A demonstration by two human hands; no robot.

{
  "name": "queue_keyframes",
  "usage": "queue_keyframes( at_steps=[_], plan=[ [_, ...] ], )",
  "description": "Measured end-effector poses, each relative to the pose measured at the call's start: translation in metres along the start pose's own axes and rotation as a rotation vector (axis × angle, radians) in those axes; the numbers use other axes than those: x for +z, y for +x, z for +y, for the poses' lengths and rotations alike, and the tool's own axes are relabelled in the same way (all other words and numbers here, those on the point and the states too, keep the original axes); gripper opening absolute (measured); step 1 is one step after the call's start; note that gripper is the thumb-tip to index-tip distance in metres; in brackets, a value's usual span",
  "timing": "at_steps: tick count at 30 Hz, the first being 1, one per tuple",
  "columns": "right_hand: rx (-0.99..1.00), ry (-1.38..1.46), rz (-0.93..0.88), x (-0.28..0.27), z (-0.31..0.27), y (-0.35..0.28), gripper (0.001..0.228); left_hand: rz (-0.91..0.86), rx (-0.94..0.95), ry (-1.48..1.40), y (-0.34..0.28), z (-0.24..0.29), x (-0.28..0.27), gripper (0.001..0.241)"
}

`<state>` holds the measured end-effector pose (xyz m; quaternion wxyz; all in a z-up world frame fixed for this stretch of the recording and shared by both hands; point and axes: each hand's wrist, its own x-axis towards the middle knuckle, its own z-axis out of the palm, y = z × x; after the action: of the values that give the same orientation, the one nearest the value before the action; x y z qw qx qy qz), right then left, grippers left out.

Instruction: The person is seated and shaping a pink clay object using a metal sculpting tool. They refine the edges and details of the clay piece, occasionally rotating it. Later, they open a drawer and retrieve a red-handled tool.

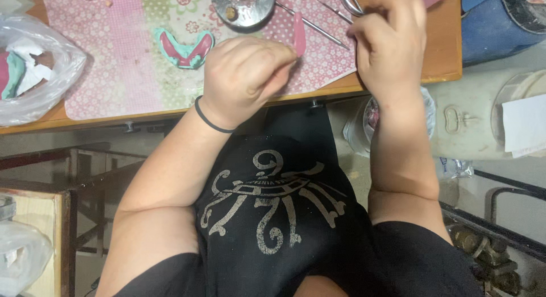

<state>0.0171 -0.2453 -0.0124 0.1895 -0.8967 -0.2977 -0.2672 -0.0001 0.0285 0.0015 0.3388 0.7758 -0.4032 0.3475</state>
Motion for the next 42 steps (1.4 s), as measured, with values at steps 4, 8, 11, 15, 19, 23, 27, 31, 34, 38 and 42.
queue_keyframes(
  at_steps=[4,8,11,15,19,23,27,31,34,38,42],
  plan=[
    [0.276,0.48,0.064,-0.006,-0.046,0.007,0.006,-0.031,0.063,-0.09,0.007,0.002,-0.002,0.019],
    [0.702,1.189,-0.088,0.004,-0.057,0.003,0.016,-0.065,0.064,-0.213,0.007,0.002,0.001,0.028],
    [0.716,1.205,-0.069,0.004,-0.06,0.004,0.015,-0.124,-0.01,-0.259,0.005,0.006,0.003,0.015],
    [0.638,1.131,-0.03,0.004,-0.067,0.003,0.009,-0.126,-0.601,-0.566,0.01,0.018,0.01,0.01],
    [0.614,1.22,-0.097,0.003,-0.064,-0.002,0.014,-0.088,-0.924,-1.169,0.006,0.018,0.023,0.011],
    [0.504,1.296,-0.146,0.0,-0.059,-0.001,0.019,-0.107,-0.913,-1.248,0.006,0.015,0.028,0.024],
    [0.587,1.615,-0.212,0.009,-0.047,-0.01,0.02,-0.178,-0.828,-1.334,0.003,0.011,0.031,0.026],
    [0.719,1.839,-0.241,0.018,-0.043,-0.02,0.026,-0.246,-0.756,-1.332,-0.004,0.004,0.038,0.033],
    [0.625,1.546,-0.229,0.004,-0.048,-0.016,0.018,-0.303,-0.705,-1.147,0.0,0.005,0.033,0.031],
    [0.626,1.012,-0.132,-0.016,-0.052,-0.02,0.013,-0.358,-0.63,-0.79,0.01,0.007,0.03,0.034],
    [0.345,0.288,0.034,-0.037,-0.027,-0.045,0.013,-0.431,-0.493,-0.476,0.018,0.016,0.034,0.027]
  ],
)
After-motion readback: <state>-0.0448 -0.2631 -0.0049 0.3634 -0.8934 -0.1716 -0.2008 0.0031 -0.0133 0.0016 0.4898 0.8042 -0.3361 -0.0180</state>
